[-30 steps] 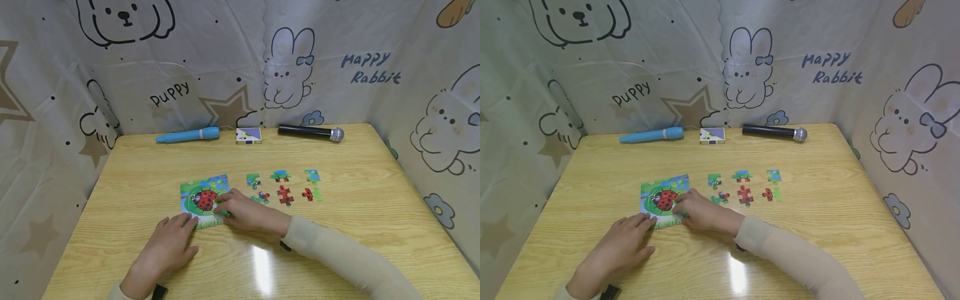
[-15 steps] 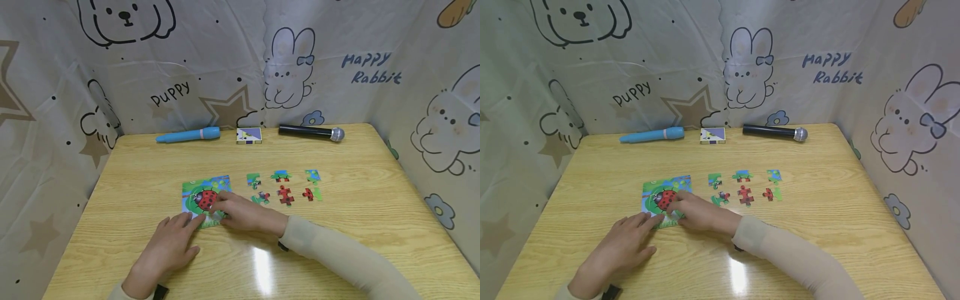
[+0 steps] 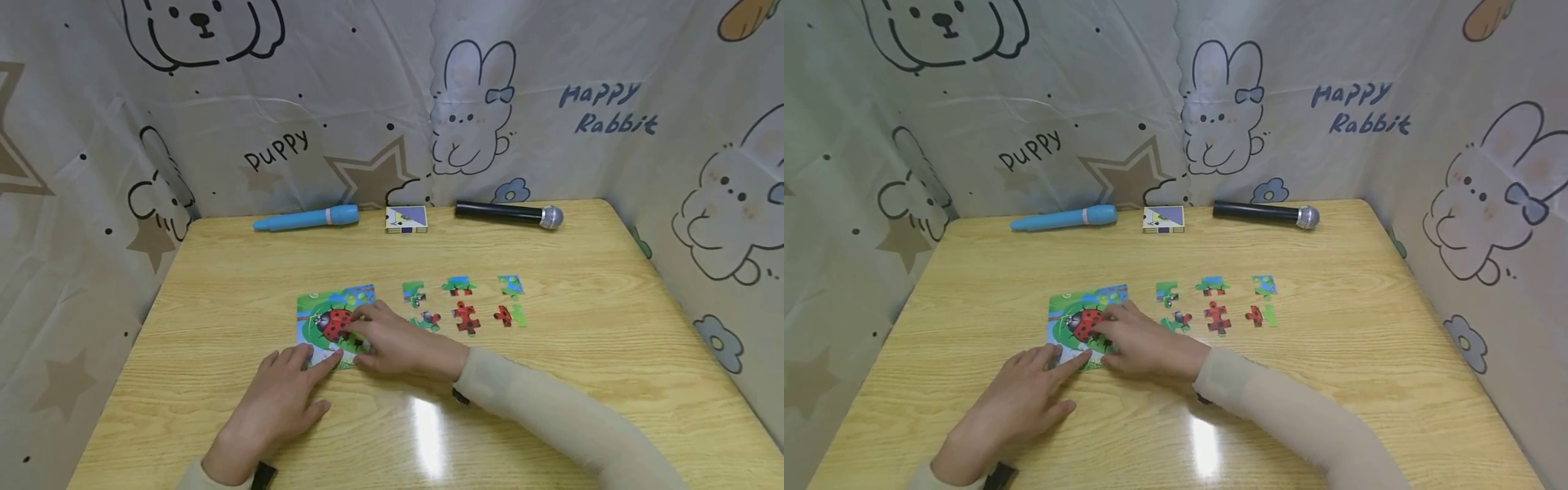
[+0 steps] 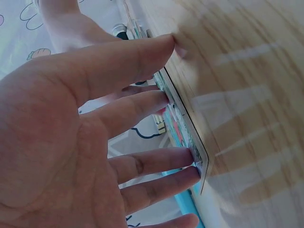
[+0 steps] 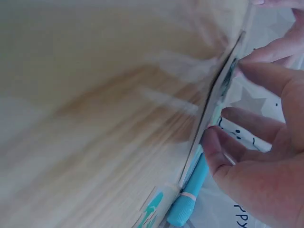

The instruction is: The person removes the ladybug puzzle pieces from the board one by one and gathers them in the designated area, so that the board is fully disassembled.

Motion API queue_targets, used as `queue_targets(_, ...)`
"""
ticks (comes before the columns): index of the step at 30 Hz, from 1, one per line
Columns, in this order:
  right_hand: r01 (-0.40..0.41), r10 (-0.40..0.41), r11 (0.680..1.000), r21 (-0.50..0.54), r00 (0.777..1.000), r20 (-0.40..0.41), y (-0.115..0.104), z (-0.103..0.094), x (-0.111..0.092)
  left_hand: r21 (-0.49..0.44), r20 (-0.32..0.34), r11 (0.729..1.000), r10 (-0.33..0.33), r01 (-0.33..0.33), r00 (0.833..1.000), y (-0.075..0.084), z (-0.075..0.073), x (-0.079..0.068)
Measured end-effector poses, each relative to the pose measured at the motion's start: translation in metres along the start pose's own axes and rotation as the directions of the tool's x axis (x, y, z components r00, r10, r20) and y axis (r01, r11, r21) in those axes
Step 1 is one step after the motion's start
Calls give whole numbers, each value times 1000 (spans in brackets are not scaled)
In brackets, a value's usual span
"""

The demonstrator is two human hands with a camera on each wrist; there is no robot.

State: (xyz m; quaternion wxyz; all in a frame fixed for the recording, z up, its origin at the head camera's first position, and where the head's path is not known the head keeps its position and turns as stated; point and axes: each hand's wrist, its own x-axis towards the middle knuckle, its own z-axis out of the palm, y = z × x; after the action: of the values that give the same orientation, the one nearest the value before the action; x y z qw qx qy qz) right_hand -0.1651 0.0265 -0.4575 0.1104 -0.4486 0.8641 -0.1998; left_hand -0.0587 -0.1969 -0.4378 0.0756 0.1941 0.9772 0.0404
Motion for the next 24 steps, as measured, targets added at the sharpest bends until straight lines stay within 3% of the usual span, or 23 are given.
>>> queue_targets(7, -33, 34, 999, -13, 998, 49, 2, -2, 8, -3, -8, 1000, 4, -4, 1000, 0, 1, 0)
queue_targets(15, -41, 42, 998, -43, 999, 31, 7, -4, 8, -9, -13, 1000, 0, -1, 1000, 1, 3, -1)
queue_targets(24, -128, 124, 991, 35, 988, 93, 9, -8, 9, -65, 11, 998, -2, 3, 1000, 1, 4, -1)
